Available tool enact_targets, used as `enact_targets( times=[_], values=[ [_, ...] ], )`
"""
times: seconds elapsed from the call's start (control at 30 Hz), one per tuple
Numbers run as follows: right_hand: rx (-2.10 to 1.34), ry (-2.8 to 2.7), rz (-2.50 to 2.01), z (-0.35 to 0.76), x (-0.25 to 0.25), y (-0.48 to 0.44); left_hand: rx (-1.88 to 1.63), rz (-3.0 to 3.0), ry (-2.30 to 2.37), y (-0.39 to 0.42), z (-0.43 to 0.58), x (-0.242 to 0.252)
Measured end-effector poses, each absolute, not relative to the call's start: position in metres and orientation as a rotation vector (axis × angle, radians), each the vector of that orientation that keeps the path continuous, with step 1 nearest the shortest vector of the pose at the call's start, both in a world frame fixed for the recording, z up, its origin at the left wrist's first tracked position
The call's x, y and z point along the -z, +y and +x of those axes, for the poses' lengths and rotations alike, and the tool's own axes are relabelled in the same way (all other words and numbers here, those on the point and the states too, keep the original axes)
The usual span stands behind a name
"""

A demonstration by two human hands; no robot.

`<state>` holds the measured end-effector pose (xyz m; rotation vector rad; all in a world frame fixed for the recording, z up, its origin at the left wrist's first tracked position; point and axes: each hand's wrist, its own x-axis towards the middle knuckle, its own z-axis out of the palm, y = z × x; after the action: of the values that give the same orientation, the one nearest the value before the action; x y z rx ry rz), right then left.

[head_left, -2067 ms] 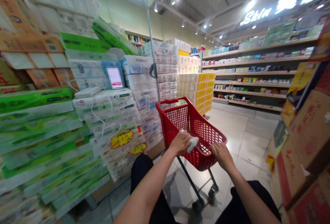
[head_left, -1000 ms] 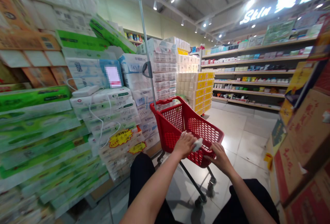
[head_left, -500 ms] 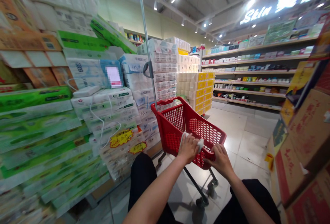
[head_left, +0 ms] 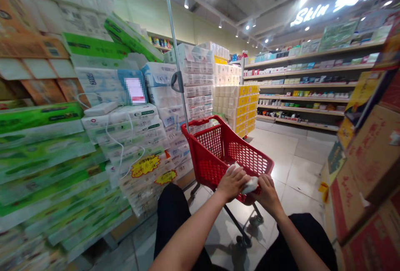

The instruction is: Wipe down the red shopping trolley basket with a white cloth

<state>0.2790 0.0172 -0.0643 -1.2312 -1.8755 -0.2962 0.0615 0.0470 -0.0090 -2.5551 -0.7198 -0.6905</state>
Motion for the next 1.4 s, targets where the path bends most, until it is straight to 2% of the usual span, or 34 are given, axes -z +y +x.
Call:
enact_targets(
  times=[0.27,0.5,0.67,0.93,1.17,1.4],
  values=[
    [0.257,-1.853,-1.262,0.276,0.054,0.013,0.71,-2.457,-1.091,0.097,-0.003,-0.008],
    [0.319,-1.919,-1.379,0.271,0.031,0.005,0.791,-2.349,-1.218,0.098,0.007,-0.01],
    [0.479,-1.989,-1.429,0.252,0.018,0.0,0.782,-2.352,-1.196,0.092,0.018,-0.012],
    [0.608,-1.98,-1.563,0.253,0.037,0.019,0.834,-2.336,-1.22,0.074,0.047,-0.01],
    [0.576,-1.976,-1.464,0.259,0.04,0.022,0.851,-2.418,-1.11,0.04,0.098,0.011],
    [0.617,-1.959,-1.419,0.262,0.039,0.024,0.665,-2.555,-0.893,0.067,0.063,-0.003]
  ],
)
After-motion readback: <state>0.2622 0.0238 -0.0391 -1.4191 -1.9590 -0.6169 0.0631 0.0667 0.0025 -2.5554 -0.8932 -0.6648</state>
